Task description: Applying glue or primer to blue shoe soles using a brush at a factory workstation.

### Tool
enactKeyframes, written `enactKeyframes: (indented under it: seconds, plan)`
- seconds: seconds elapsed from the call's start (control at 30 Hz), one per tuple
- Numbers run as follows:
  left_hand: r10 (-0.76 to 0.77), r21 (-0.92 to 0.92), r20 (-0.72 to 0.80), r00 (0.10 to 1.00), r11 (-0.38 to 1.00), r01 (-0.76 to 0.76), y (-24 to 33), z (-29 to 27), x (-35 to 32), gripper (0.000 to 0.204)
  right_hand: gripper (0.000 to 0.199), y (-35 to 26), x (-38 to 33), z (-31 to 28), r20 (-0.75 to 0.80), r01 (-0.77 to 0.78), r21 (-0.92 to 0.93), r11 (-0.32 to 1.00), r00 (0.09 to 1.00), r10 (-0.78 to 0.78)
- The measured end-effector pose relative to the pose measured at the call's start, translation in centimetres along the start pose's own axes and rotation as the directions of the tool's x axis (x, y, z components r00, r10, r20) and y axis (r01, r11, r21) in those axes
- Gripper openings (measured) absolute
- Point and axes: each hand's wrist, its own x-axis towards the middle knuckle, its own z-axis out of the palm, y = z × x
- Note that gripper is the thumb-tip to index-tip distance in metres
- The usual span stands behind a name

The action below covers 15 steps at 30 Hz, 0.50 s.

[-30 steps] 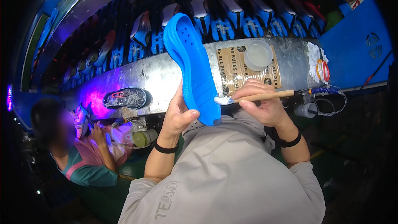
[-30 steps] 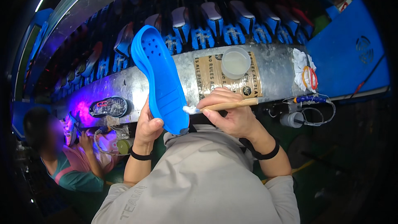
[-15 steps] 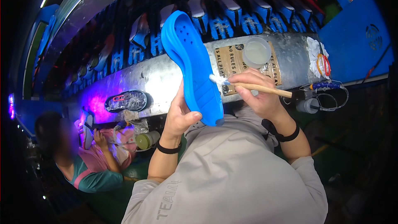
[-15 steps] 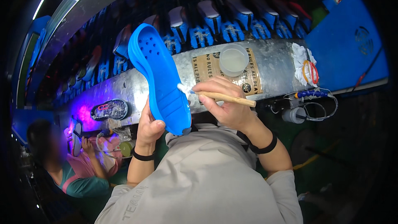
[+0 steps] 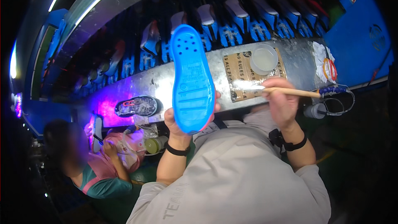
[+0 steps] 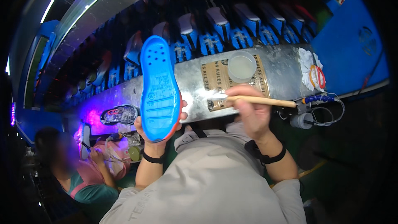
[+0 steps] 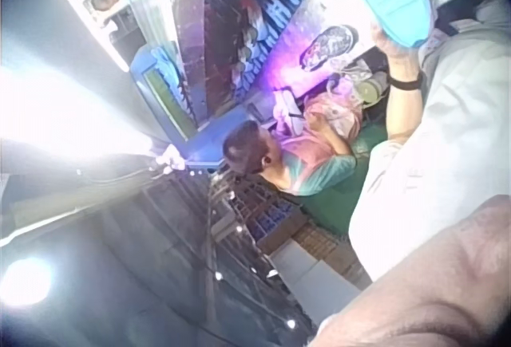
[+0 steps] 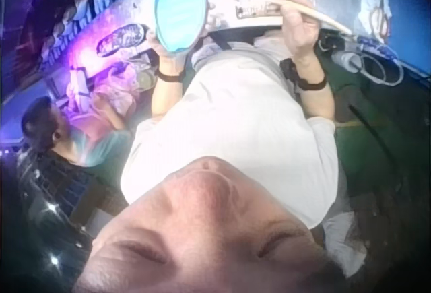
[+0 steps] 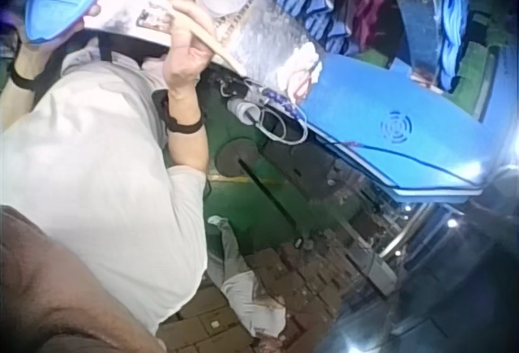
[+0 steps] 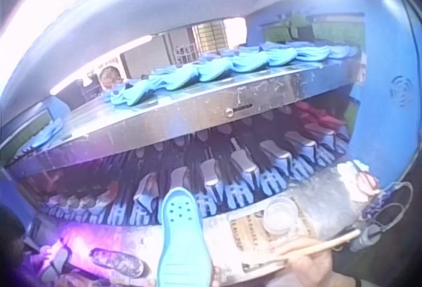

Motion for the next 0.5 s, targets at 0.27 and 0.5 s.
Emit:
enactKeyframes:
  seconds: [0.27, 0.5]
  plan:
    - [0.009, -0.451, 0.037, 0.999, 0.893, 0.008, 0.7, -1.1, -1.7, 0.1, 0.028, 5.4, 1.0, -7.5, -0.41, 0.039, -0.34, 0.94, 0.893, -0.185]
    - [0.012, -0.475, 0.064, 0.998, 0.88, 0.02, 1.4, -2.0, -2.1, 0.096, 0.03, 11.0, 0.3, -13.3, -0.483, -0.082, -0.549, 0.831, 0.844, -0.236]
